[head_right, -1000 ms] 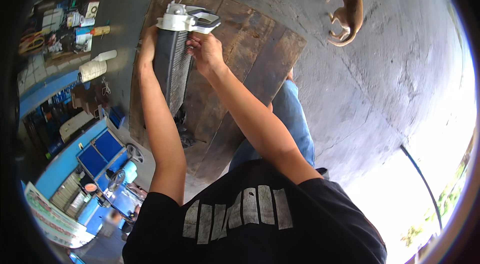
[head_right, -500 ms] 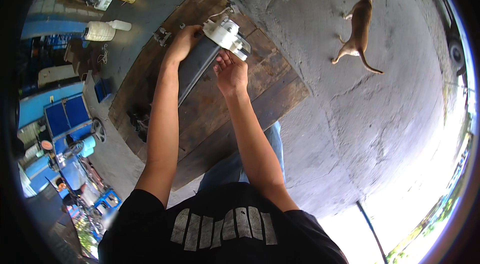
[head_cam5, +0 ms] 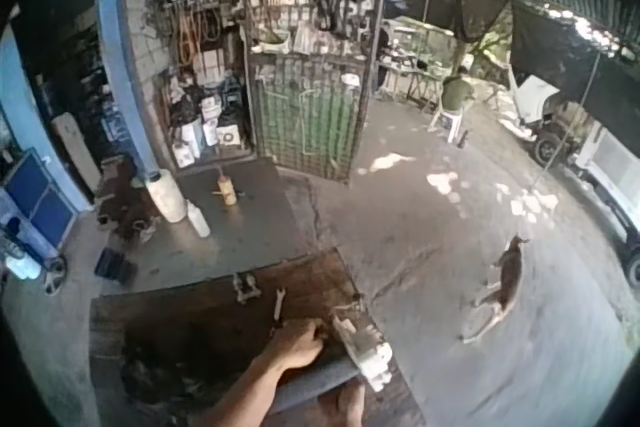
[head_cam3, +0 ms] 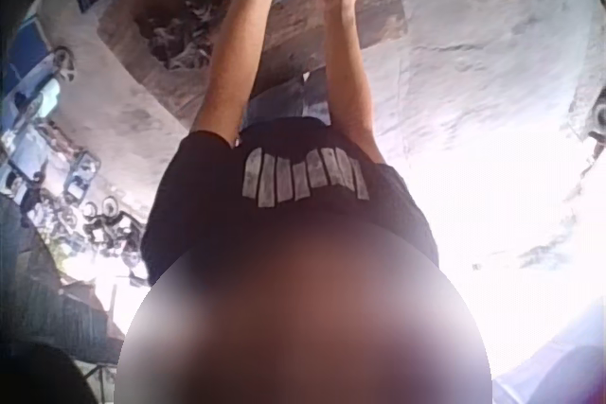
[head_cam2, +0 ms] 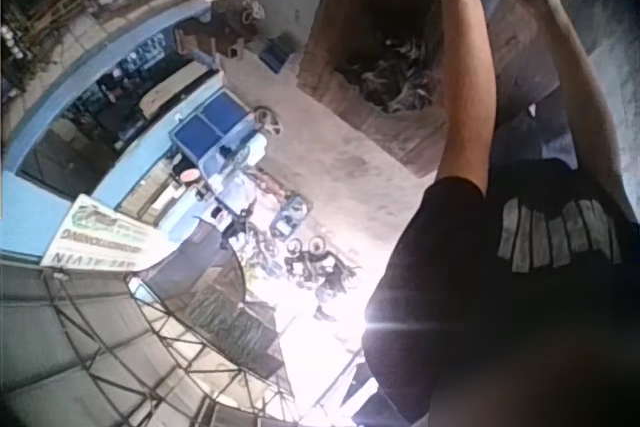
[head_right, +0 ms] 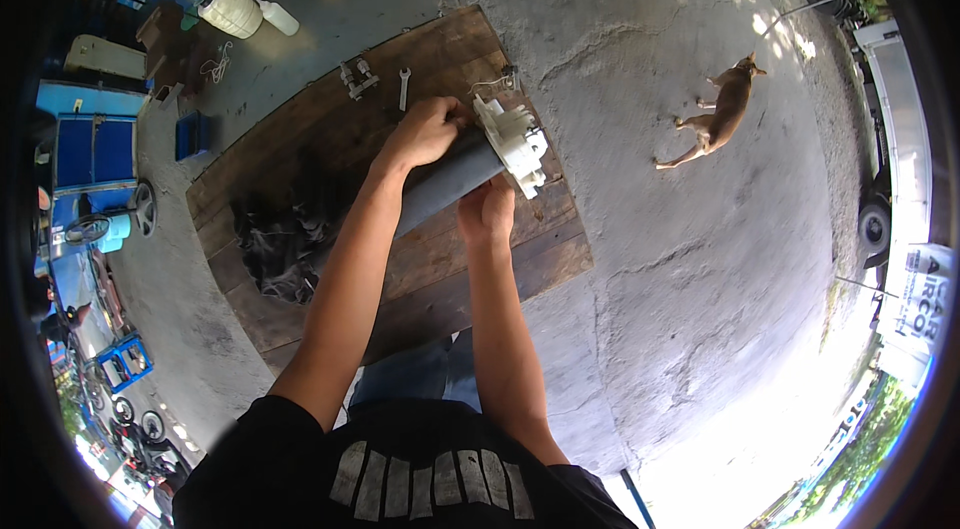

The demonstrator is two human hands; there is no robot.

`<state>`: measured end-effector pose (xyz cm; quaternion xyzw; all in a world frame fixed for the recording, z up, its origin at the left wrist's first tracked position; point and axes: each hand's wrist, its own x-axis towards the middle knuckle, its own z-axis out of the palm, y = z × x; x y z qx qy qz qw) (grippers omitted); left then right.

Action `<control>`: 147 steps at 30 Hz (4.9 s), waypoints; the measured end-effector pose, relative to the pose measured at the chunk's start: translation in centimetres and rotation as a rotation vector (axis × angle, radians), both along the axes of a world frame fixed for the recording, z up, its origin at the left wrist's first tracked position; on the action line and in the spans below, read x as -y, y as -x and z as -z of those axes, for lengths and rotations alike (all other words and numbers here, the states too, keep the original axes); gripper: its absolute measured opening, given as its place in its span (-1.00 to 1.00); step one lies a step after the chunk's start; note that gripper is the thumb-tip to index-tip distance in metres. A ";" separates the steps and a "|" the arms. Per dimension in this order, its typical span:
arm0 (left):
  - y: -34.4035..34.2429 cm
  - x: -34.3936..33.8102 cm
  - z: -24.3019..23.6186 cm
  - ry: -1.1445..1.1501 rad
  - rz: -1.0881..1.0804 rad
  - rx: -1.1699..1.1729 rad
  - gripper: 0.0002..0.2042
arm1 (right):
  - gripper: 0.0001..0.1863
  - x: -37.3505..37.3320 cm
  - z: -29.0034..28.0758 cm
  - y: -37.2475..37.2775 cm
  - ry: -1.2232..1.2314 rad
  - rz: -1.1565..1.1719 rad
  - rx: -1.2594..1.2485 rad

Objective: The person works on a metal evaporator coil on a wooden workbench, using pliers to adjust a white plastic component and a thin wire. They then walk into a small shop room, retrieve a small bottle from a shelf, and return to the workbench to continue handling the coil and bottle.

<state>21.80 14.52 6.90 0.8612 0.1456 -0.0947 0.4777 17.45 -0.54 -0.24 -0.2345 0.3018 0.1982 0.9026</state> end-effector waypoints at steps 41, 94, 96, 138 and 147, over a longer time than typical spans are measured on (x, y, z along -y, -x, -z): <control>7.3 8.4 1.4 -0.149 0.100 0.510 -0.81 | -0.46 7.1 -2.2 7.9 0.052 0.032 0.012; 11.0 11.1 4.4 -0.137 0.219 0.696 -0.88 | -0.58 10.2 -2.2 9.1 1.760 -0.230 0.958; 11.0 11.0 4.4 -0.128 0.233 0.701 -0.87 | -0.58 10.5 -2.6 9.2 1.724 -0.284 0.923; 11.9 9.9 6.6 0.487 0.094 0.159 -0.90 | -0.70 10.3 -2.4 9.5 1.343 -0.238 0.730; 12.0 10.0 6.7 0.556 0.024 0.110 -0.93 | -0.83 10.6 -2.9 9.8 1.631 -0.376 0.716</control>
